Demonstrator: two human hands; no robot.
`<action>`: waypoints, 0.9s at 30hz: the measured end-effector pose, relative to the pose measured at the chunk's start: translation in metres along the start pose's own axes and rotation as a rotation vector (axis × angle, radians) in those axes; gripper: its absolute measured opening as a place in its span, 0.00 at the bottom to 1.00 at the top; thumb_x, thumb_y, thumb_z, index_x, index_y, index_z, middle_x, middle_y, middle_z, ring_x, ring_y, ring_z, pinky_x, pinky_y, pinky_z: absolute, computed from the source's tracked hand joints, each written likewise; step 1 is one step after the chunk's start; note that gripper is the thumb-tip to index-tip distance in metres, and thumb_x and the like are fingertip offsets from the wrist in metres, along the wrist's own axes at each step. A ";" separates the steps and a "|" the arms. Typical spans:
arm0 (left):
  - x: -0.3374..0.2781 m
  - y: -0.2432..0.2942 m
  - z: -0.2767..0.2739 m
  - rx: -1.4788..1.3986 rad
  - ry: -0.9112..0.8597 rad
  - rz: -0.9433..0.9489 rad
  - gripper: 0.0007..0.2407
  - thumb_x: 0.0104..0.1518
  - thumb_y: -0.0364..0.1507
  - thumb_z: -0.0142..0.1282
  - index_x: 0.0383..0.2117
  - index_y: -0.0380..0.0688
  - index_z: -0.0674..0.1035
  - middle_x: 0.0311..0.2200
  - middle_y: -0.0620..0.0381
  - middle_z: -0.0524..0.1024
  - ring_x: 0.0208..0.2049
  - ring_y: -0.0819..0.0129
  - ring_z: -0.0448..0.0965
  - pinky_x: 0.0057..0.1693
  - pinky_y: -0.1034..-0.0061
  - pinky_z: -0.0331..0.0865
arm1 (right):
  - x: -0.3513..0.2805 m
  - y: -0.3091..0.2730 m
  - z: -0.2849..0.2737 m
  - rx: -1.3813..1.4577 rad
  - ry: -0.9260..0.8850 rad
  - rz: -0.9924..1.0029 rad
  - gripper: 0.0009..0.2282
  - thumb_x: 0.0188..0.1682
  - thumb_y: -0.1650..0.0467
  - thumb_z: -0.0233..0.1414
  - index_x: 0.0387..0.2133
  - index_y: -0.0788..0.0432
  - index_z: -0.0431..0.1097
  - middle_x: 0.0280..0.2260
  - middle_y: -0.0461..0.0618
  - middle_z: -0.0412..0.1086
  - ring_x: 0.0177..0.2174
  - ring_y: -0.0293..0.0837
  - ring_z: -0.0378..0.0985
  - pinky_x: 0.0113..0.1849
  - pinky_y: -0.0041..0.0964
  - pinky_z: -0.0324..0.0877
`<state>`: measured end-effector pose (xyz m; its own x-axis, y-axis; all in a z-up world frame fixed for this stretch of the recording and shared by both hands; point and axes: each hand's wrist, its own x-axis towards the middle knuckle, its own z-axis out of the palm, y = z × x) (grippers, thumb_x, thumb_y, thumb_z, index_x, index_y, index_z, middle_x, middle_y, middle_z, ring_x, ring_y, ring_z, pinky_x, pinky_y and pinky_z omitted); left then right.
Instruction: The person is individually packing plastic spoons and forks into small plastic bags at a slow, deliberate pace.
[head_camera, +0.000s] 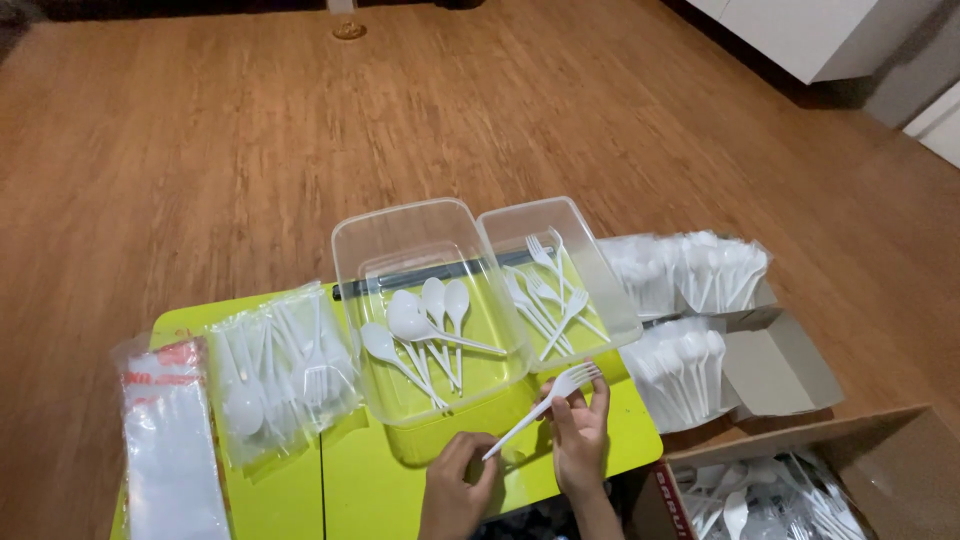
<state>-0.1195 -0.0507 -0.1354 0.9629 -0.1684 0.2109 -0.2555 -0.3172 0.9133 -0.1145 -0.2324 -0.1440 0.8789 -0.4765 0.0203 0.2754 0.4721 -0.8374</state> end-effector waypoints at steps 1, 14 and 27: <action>0.000 -0.001 0.001 0.001 0.002 0.000 0.07 0.46 0.23 0.62 0.31 0.46 0.84 0.28 0.64 0.83 0.27 0.74 0.80 0.38 0.81 0.74 | 0.000 -0.001 0.001 0.001 -0.002 0.001 0.34 0.50 0.78 0.50 0.70 0.54 0.43 0.42 0.60 0.69 0.39 0.48 0.74 0.44 0.39 0.71; 0.001 -0.006 0.004 -0.072 0.081 -0.038 0.04 0.47 0.26 0.69 0.25 0.45 0.83 0.28 0.67 0.83 0.24 0.77 0.78 0.34 0.83 0.72 | -0.004 -0.011 0.008 0.068 0.039 -0.144 0.36 0.52 0.71 0.52 0.72 0.47 0.38 0.37 0.54 0.66 0.37 0.44 0.70 0.41 0.40 0.67; -0.002 -0.005 0.002 -0.128 -0.035 -0.012 0.03 0.47 0.23 0.68 0.24 0.43 0.84 0.29 0.66 0.82 0.25 0.77 0.79 0.35 0.83 0.72 | -0.001 0.002 -0.004 -0.022 -0.079 -0.031 0.37 0.52 0.73 0.50 0.73 0.44 0.37 0.34 0.57 0.72 0.36 0.46 0.76 0.40 0.39 0.73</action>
<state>-0.1205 -0.0505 -0.1410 0.9617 -0.1986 0.1890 -0.2283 -0.1982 0.9532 -0.1165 -0.2337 -0.1481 0.8986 -0.4297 0.0887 0.2947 0.4415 -0.8475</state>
